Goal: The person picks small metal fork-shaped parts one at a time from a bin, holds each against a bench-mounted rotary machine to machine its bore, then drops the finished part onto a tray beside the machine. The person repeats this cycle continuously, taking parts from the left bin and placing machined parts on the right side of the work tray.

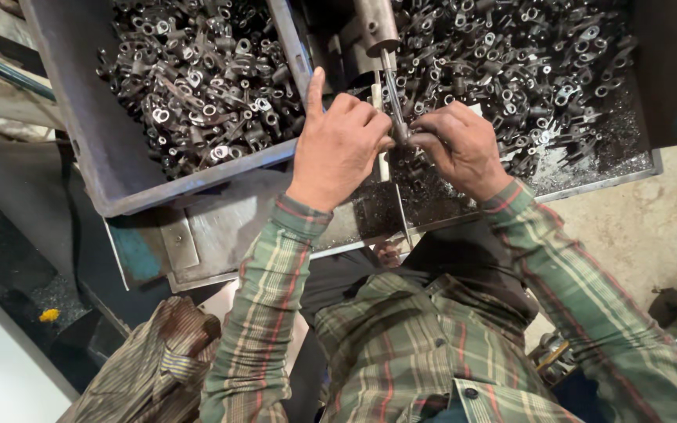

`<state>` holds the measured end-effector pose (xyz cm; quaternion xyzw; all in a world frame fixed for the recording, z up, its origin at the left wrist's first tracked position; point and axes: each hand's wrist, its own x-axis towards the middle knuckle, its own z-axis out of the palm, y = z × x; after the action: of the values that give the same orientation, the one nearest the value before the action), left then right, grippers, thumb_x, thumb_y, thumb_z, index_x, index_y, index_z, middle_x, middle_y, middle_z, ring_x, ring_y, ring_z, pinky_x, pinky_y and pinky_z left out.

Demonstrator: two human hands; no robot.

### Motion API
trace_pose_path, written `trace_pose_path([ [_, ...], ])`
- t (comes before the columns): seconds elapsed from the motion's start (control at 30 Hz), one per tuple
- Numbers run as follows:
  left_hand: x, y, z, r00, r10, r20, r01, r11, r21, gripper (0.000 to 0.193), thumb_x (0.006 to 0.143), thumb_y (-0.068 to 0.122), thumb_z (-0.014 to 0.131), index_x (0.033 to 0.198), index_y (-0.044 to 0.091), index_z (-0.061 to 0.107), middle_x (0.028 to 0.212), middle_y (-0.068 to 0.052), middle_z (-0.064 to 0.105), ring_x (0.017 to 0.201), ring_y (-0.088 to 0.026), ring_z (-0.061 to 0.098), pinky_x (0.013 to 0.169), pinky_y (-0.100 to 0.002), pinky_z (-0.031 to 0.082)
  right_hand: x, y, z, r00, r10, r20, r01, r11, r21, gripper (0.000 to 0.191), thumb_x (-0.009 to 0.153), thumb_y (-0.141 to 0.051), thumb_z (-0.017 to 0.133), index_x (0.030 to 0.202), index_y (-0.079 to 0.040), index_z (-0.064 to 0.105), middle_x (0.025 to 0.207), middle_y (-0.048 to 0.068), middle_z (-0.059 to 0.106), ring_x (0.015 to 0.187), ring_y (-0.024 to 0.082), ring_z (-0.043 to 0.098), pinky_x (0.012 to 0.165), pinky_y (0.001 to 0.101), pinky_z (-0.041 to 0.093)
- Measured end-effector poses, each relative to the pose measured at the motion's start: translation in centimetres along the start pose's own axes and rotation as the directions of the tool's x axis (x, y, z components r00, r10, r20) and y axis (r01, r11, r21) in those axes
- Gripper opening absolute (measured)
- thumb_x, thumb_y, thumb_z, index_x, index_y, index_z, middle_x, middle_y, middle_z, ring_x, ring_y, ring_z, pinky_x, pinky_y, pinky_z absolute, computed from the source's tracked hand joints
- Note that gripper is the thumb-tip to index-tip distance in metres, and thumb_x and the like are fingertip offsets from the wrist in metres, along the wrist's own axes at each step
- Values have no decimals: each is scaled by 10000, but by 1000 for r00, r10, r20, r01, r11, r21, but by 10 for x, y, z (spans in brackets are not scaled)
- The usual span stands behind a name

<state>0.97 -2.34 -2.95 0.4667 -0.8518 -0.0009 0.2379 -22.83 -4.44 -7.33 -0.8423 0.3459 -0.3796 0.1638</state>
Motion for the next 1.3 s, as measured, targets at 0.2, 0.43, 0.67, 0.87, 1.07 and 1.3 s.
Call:
trace_pose_path([
  [0.2,2,4,5,998,-16,-59,22,995,96,177,910,255,758,1011,137,674,882,-1,589,990,-234,605,1251,-609,211,5,21,15,997,-67,-35,69,995,78,193,1063,-205,697,1109,-27,638,899,123,634,773,293,606,685,398,486],
  [0.43,-2,8,12,997,-31,-77,40,993,113,125,957,211,726,1065,152,702,903,-20,587,993,-241,604,1261,-582,213,-7,36,39,992,-8,-128,36,975,219,127,1111,-153,623,1125,-27,618,893,139,604,788,314,608,713,417,491],
  [0.67,-1,22,10,999,-21,-42,26,990,141,150,959,136,705,1091,200,737,949,4,633,983,-229,625,1245,-557,251,-22,30,43,975,95,-200,-42,966,256,194,1110,-193,622,1219,-32,613,1039,170,681,910,357,703,797,406,567],
  [0.87,2,30,5,1000,-15,0,15,998,63,151,964,263,777,1095,189,772,1024,20,691,1012,-213,630,1226,-538,253,-28,13,33,962,161,-219,-124,977,177,213,1099,-225,634,1228,-58,611,1061,139,705,945,325,723,796,391,583],
  [1.07,5,27,6,1000,-21,13,21,999,32,185,897,295,826,1038,181,789,980,23,709,983,-205,631,1215,-535,264,-23,-14,24,910,354,-217,-284,912,296,205,1100,-248,625,1197,-69,638,1003,118,720,890,254,750,768,351,586],
  [1.3,8,19,2,999,-10,35,11,1000,-28,128,914,298,829,1000,207,801,930,44,712,950,-186,638,1224,-530,253,-16,-19,2,931,364,-23,-342,892,296,196,1093,-228,631,1162,-51,676,909,112,708,771,199,688,687,332,539],
])
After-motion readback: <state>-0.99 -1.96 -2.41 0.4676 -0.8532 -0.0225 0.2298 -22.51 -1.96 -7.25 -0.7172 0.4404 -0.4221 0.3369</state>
